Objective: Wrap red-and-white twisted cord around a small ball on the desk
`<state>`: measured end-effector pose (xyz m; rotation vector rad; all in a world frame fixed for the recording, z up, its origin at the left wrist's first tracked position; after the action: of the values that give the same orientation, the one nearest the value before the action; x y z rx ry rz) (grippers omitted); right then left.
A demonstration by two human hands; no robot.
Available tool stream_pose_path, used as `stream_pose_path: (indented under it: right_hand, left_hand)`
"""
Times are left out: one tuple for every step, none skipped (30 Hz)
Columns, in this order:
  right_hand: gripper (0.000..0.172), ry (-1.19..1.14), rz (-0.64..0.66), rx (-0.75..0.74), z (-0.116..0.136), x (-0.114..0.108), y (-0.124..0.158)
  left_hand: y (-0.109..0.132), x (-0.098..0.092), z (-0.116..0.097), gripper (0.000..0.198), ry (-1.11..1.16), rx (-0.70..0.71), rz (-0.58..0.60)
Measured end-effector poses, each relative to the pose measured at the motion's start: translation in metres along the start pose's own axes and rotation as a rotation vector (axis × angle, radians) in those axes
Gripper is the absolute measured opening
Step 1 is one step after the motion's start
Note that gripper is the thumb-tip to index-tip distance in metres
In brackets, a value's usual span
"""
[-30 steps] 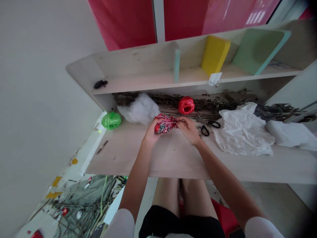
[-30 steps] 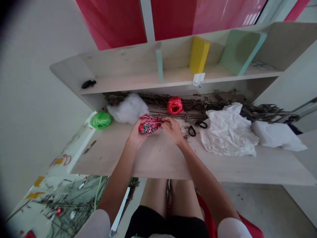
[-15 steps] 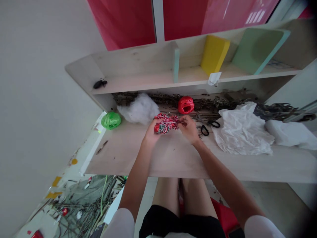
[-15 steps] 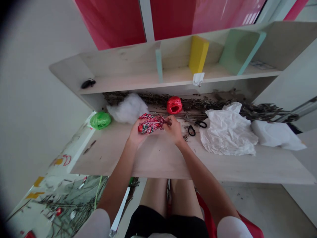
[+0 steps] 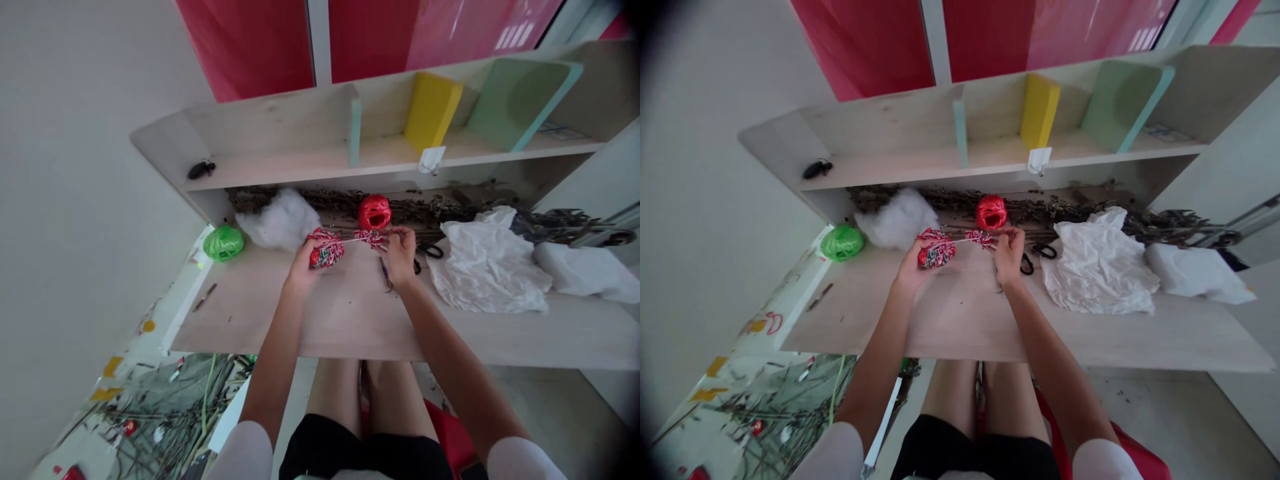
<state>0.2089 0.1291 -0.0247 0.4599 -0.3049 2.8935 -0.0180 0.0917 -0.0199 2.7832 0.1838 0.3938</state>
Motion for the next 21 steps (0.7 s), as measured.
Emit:
stream_pose_path:
  right_hand:
    - [0.019, -0.051, -0.023, 0.04, -0.004, -0.002, -0.001]
    - [0.02, -0.092, -0.057, 0.076, -0.007, -0.005, -0.002]
    - [0.021, -0.122, -0.09, 0.109, -0.008, -0.007, -0.002]
    - [0.023, -0.138, -0.095, 0.141, -0.01, -0.007, -0.002]
    - [0.024, -0.148, -0.1, 0.166, -0.01, -0.007, -0.002]
    - [0.026, -0.154, -0.102, 0.183, -0.009, -0.007, -0.002]
    - [0.028, -0.156, -0.1, 0.192, -0.008, -0.007, -0.002]
    - [0.031, -0.152, -0.091, 0.193, -0.006, -0.006, -0.002]
    - [0.032, -0.145, -0.076, 0.192, -0.003, -0.005, -0.002]
    - [0.034, -0.139, -0.059, 0.196, -0.001, -0.004, -0.001]
    - [0.034, -0.138, -0.043, 0.211, 0.0, -0.002, 0.0]
    - [0.033, -0.143, -0.029, 0.237, 0.0, 0.0, 0.002]
    - [0.032, -0.151, -0.016, 0.27, -0.001, 0.003, 0.005]
    - [0.03, -0.162, 0.001, 0.305, -0.002, 0.006, 0.008]
    - [0.029, -0.172, 0.021, 0.334, -0.003, 0.009, 0.01]
    - [0.027, -0.18, 0.043, 0.355, -0.003, 0.013, 0.013]
    - [0.026, -0.186, 0.062, 0.367, -0.004, 0.016, 0.015]
    - [0.024, -0.189, 0.076, 0.373, -0.004, 0.019, 0.016]
    - [0.022, -0.19, 0.086, 0.375, -0.005, 0.021, 0.017]
    - [0.021, -0.195, 0.092, 0.377, -0.005, 0.022, 0.017]
    - [0.019, -0.21, 0.094, 0.382, -0.006, 0.023, 0.017]
  left_hand:
    - [-0.001, 0.001, 0.0, 0.02, -0.009, 0.008, 0.011]
    - [-0.002, 0.001, 0.0, 0.019, -0.013, 0.016, 0.019]
    - [-0.002, 0.001, 0.0, 0.019, -0.014, 0.021, 0.02]
    - [-0.003, 0.001, 0.0, 0.019, -0.018, 0.023, 0.014]
    - [-0.004, 0.0, 0.0, 0.019, -0.026, 0.024, 0.001]
    - [-0.005, -0.002, 0.0, 0.019, -0.038, 0.025, -0.015]
    - [-0.006, -0.003, 0.0, 0.018, -0.052, 0.025, -0.027]
    - [-0.007, -0.003, 0.001, 0.018, -0.064, 0.025, -0.033]
    - [-0.007, -0.003, 0.001, 0.017, -0.071, 0.025, -0.035]
    - [-0.008, -0.003, 0.001, 0.017, -0.073, 0.025, -0.032]
    - [-0.008, -0.002, 0.002, 0.016, -0.069, 0.023, -0.027]
    - [-0.007, -0.001, 0.003, 0.017, -0.06, 0.017, -0.016]
    - [-0.006, 0.0, 0.004, 0.017, -0.05, 0.009, 0.0]
    - [-0.005, 0.003, 0.006, 0.017, -0.043, -0.005, 0.027]
    - [-0.003, 0.007, 0.008, 0.017, -0.041, -0.021, 0.067]
    - [0.0, 0.012, 0.01, 0.017, -0.045, -0.034, 0.115]
    - [0.002, 0.017, 0.011, 0.017, -0.053, -0.047, 0.16]
    - [0.004, 0.022, 0.013, 0.017, -0.063, -0.059, 0.199]
    - [0.006, 0.026, 0.014, 0.019, -0.07, -0.067, 0.23]
    - [0.008, 0.029, 0.015, 0.02, -0.07, -0.072, 0.252]
    - [0.01, 0.031, 0.015, 0.021, -0.066, -0.077, 0.263]
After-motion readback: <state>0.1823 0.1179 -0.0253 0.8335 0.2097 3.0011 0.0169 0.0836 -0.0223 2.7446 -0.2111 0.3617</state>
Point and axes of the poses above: each hand's wrist, its own y-axis away from the middle knuckle, its own x-axis out of the palm, z = x × y, the point moved 9 cm from there along -y, towards the middle knuckle, and after that the axes turned 13 degrees about -y, right-handed, at the moved point
